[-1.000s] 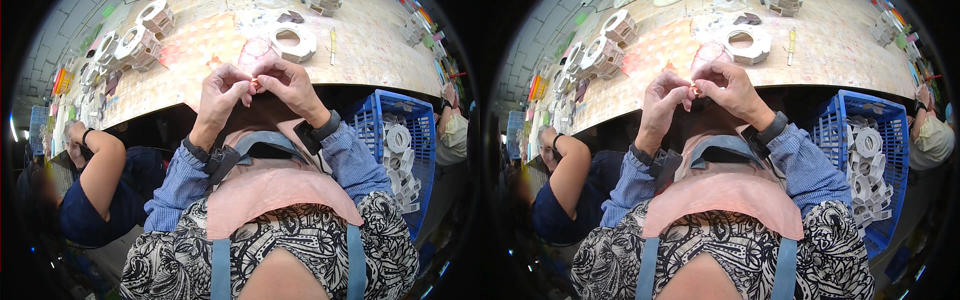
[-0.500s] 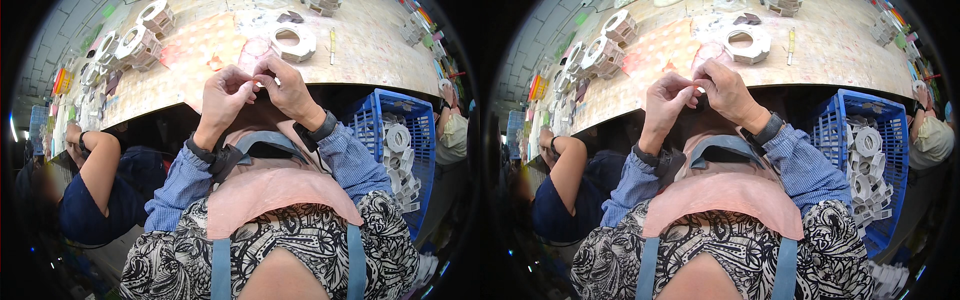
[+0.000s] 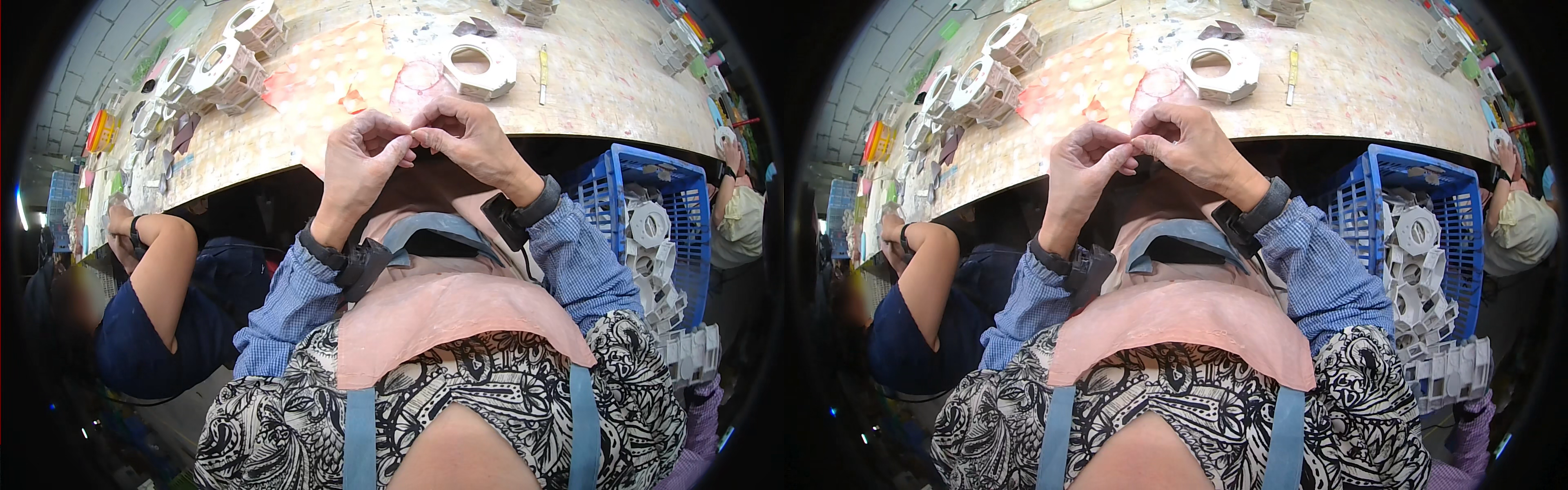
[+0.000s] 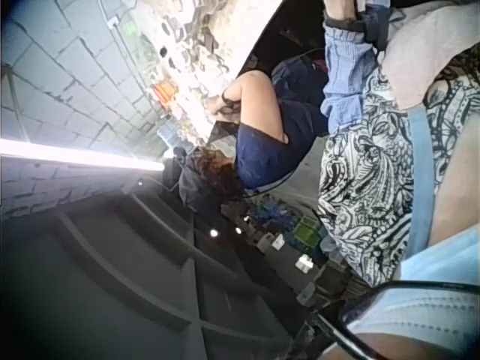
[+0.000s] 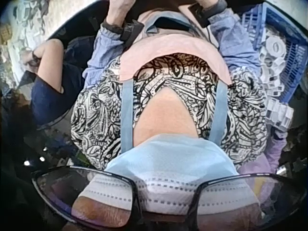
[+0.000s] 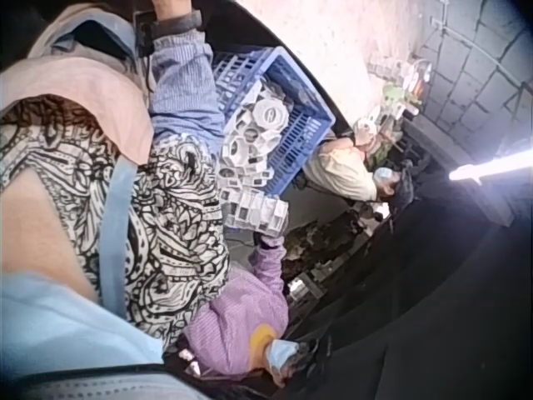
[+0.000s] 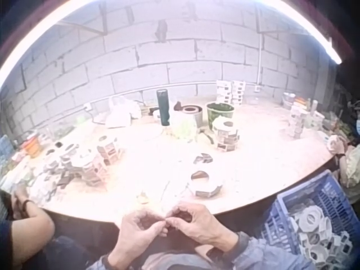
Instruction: The person is manually assembling small white plastic components by fitting parts together and using a tool to clean or adjust the edges.
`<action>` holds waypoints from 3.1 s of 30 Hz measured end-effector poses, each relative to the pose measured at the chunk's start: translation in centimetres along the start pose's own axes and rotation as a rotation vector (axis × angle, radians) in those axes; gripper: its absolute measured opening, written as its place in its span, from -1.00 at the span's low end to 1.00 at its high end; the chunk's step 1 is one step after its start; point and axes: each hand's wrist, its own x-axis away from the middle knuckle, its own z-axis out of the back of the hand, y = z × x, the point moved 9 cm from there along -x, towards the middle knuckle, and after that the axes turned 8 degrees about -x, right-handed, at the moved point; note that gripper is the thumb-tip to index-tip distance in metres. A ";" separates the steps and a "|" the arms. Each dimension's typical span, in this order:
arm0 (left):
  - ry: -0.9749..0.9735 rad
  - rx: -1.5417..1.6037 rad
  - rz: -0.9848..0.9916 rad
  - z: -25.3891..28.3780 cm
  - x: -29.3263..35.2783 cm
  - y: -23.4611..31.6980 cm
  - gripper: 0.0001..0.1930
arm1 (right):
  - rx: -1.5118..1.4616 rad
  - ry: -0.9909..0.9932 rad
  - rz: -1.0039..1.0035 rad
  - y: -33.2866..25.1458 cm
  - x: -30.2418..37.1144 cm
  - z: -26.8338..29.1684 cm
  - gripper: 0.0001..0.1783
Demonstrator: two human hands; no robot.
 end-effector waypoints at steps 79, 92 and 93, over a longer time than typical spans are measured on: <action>-0.214 0.532 0.436 -5.4 -4.7 -7.1 -0.80 | 0.091 0.238 0.058 0.8 0.2 6.8 -0.88; -0.293 0.969 0.622 -8.3 -5.8 -7.7 -0.81 | -0.201 0.277 0.003 2.7 -2.0 8.4 -0.94; -0.274 0.899 0.580 -8.0 -6.4 -7.1 -0.81 | -0.127 0.318 -0.002 2.3 -2.2 8.8 -0.95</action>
